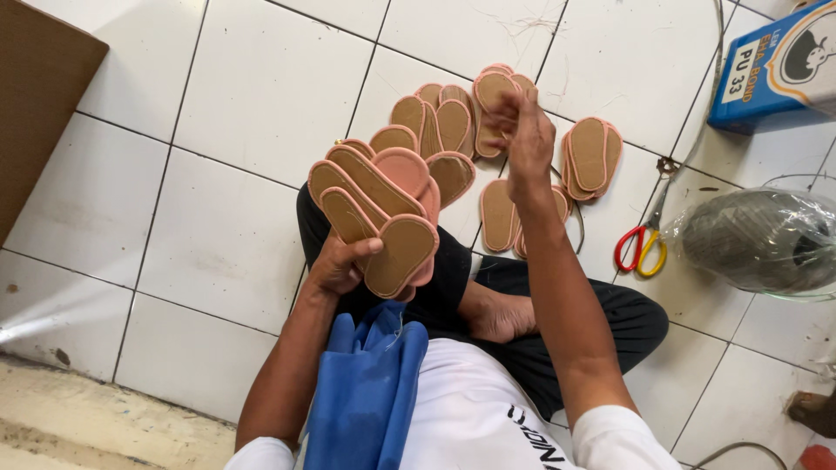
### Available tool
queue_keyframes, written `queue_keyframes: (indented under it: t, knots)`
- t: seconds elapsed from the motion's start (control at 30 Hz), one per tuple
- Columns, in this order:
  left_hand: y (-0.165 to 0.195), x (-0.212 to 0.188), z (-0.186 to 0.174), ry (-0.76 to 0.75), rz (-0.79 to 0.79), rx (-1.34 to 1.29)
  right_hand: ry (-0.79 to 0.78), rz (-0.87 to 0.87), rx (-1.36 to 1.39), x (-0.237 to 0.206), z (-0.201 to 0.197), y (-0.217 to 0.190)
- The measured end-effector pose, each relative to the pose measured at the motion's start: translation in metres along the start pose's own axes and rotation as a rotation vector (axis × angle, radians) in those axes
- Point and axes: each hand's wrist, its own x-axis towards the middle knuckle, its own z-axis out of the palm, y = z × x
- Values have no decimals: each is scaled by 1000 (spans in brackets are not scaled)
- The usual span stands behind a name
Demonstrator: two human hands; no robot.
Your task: The person sits on the floor and first holds and stretches a long wire-like strip, then picks up slipper insoles one at a time, matches them into pairs, and stacks the paired soles into piles on the floor.
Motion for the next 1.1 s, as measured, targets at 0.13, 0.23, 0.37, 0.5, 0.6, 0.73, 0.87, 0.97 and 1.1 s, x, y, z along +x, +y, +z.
queue_keyframes:
  t: [0.13, 0.23, 0.37, 0.5, 0.6, 0.73, 0.87, 0.97, 1.1]
  knots:
    - [-2, 5, -3, 34, 68, -65, -161, -234, -201, -33, -8, 6]
    - [-4, 10, -4, 57, 57, -52, -299, -435, -339, -59, -7, 17]
    - [-8, 11, -2, 31, 23, -23, -279, -434, -417, -48, -10, 23]
    - [-9, 9, -2, 34, 10, -18, -249, -340, -377, -5, -14, 12]
    - [-11, 8, -2, 34, 16, -50, -170, -193, -78, 43, -11, -12]
    - [-13, 9, 1, 45, 41, -94, -129, -827, -702, 54, -15, -36]
    - [-11, 14, 3, 38, 60, -116, -512, -276, -529, -11, -33, -24]
    - [-11, 19, 4, 43, 29, -118, -479, -171, -435, -29, -35, -9]
    - [-15, 23, 7, 51, 16, -88, -406, -103, -488, 6, -43, -15]
